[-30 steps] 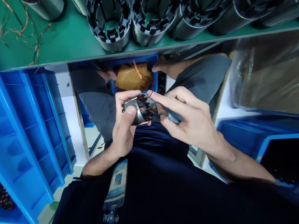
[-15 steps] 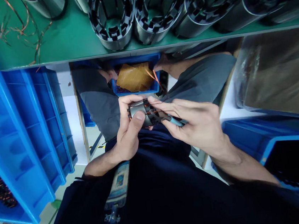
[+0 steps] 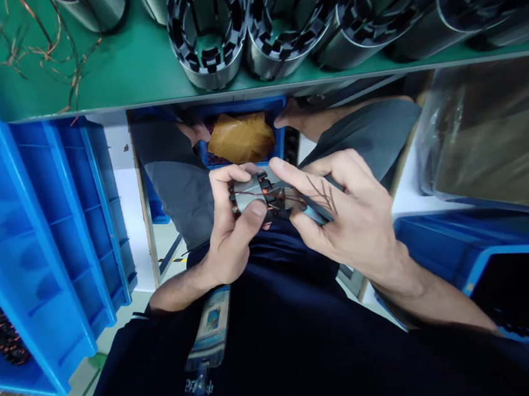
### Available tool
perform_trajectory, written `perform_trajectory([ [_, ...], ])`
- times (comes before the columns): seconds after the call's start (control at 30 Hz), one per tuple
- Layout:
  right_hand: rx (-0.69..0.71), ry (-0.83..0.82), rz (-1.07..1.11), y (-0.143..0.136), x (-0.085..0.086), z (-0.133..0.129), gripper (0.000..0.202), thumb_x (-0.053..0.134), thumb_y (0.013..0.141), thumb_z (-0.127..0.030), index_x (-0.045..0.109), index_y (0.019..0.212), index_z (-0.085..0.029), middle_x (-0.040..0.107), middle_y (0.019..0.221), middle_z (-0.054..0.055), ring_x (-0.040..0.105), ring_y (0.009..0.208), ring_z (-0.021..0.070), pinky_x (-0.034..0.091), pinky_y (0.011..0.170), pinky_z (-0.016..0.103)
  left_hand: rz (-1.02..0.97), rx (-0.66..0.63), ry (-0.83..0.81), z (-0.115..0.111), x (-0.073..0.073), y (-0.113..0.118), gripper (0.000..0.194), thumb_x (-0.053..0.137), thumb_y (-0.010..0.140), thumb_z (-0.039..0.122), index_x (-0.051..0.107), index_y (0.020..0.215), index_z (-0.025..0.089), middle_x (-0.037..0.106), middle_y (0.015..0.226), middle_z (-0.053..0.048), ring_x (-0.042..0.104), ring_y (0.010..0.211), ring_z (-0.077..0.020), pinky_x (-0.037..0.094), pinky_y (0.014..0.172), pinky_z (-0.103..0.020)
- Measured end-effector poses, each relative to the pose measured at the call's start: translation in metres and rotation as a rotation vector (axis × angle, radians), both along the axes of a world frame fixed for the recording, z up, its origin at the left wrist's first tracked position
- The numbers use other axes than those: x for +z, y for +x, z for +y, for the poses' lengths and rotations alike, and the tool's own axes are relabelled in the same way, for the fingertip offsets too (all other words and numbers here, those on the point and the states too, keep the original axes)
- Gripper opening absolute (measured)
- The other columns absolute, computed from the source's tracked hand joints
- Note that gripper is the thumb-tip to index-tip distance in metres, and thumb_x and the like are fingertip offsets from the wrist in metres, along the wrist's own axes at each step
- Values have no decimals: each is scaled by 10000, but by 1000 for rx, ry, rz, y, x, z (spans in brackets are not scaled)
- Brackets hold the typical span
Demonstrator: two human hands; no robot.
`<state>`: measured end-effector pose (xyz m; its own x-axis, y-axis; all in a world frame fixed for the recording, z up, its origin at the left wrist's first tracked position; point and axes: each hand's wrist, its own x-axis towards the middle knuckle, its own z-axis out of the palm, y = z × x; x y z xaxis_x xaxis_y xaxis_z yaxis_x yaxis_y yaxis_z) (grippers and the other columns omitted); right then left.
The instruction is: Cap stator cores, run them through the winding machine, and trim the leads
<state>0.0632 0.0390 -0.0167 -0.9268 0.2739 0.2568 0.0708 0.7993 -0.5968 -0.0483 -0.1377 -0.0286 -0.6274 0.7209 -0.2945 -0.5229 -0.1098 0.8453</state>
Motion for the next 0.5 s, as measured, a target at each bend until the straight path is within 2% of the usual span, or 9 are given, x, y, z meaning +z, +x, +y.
perform_trajectory([
  [0.1,2,-89,-30,1,3,-2,559,708,1040,-121,796,1585,-211,746,951,18,695,789,182,625,787,334,98,-12,21,0,-5,0,337,789,1113,524,575,1322,367,618,1458,-55,691,1270,-246,641,1109,-445],
  [0.17,17,-206,-39,2,2,-4,571,710,1035,-81,797,1580,-226,835,1011,7,761,803,155,663,820,277,91,30,21,3,-5,1,288,737,1134,574,607,1231,335,648,1369,-66,664,1334,-276,584,1214,-489],
  [0.23,41,-317,-26,3,1,-6,586,703,1031,-58,794,1579,-244,901,1222,24,845,957,162,695,932,258,27,81,-16,8,-2,1,271,669,1174,559,607,1140,297,658,1272,-71,671,1245,-260,583,1187,-463],
  [0.3,41,-352,-26,3,-2,-9,599,691,1037,-54,784,1596,-248,900,1344,37,865,1041,169,706,1005,266,-18,116,-45,11,3,2,259,675,1178,506,584,1092,280,659,1213,-64,668,1156,-237,596,1126,-422],
  [0.43,-5,-214,-60,7,-7,-12,616,716,1020,-84,789,1615,-224,908,1284,65,839,941,194,734,1002,332,-24,132,-40,13,8,4,262,716,1160,487,562,1091,285,652,1196,-50,665,1116,-221,590,1107,-396],
  [0.5,-11,-191,-61,9,-9,-12,632,736,1018,-86,786,1627,-249,916,1238,45,842,916,189,739,992,325,-25,133,-48,12,7,5,262,718,1161,488,563,1095,287,642,1193,-46,665,1107,-216,585,1116,-395],
])
